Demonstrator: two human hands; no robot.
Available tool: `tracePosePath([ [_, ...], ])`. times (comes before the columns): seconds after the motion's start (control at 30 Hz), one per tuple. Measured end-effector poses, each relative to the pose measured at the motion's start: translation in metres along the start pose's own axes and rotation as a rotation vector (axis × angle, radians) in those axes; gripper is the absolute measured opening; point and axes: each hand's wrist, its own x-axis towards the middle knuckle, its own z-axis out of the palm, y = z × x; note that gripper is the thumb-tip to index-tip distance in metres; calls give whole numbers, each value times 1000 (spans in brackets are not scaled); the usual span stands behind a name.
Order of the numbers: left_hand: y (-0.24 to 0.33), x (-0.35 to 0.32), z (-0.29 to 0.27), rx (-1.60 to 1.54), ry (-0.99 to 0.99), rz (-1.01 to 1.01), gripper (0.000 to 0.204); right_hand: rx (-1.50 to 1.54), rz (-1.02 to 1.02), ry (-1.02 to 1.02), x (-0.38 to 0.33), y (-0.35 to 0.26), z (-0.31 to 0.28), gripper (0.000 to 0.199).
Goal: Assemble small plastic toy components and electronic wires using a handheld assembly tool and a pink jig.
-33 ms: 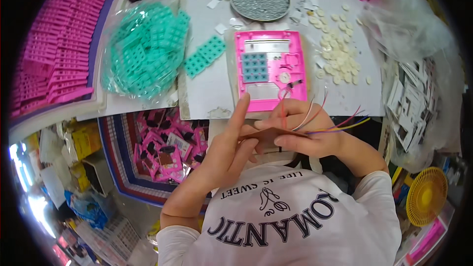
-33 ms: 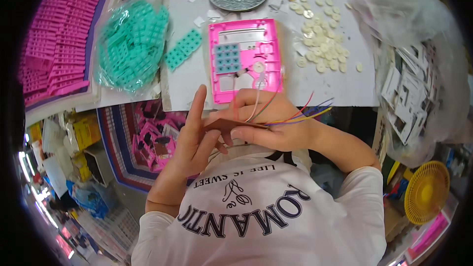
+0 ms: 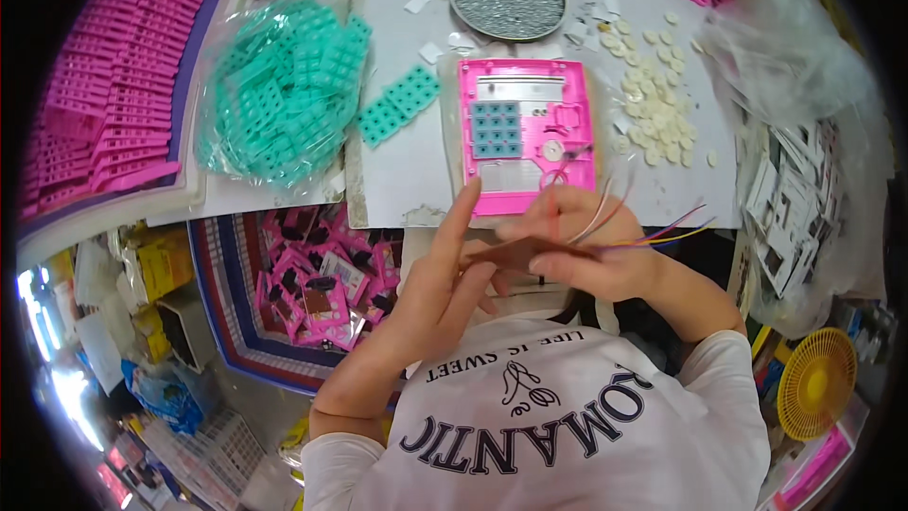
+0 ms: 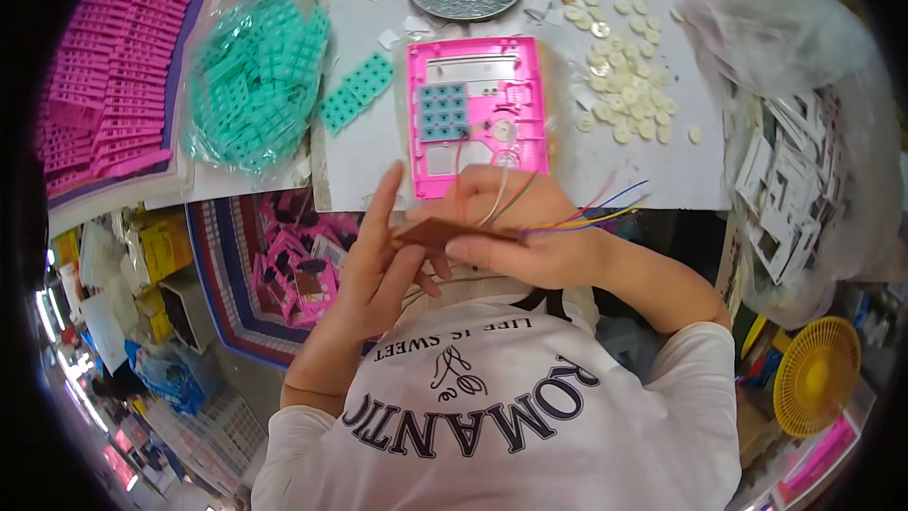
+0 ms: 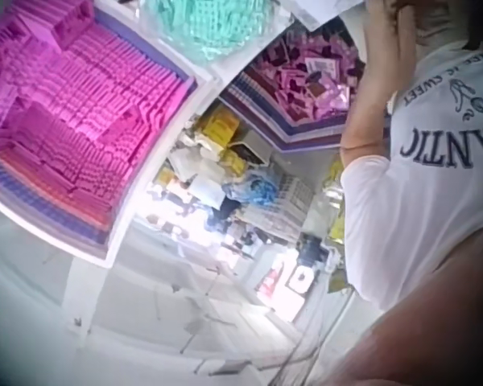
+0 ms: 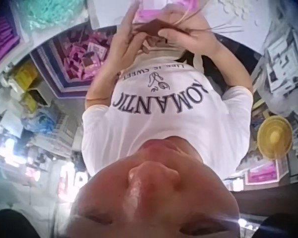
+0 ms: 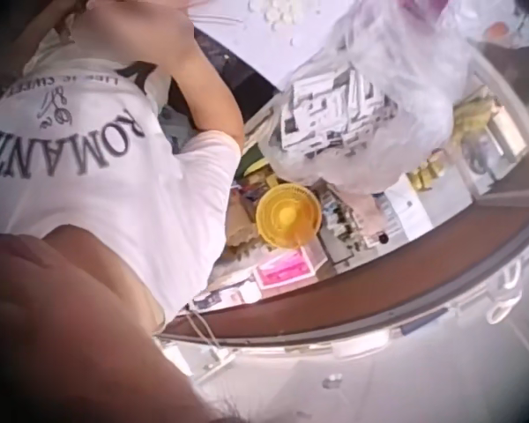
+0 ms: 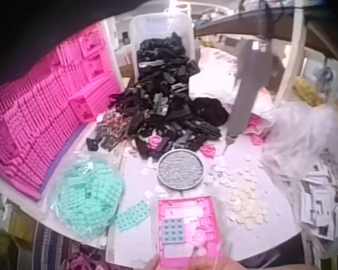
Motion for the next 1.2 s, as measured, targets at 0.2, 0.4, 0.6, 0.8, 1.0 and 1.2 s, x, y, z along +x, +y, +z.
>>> tracePosePath([
  [0.2,-27,8,2,-325,-44,-276,33,152,243,141,39,20,-21,41],
  [0.4,-32,31,6,-485,-13,-265,36,-66,423,7,79,42,-62,46],
  [0.6,-40,37,1,-493,-62,-257,39,-380,515,-79,98,43,-64,45],
  [0.8,-27,18,-8,4,-35,-74,42,-740,278,-126,105,35,-55,44],
  [1.0,21,17,-38,635,23,-124,36,-842,198,-104,107,40,-59,45],
  [1.2,11,64,-41,1205,187,540,43,-993,378,-119,115,15,-46,46],
])
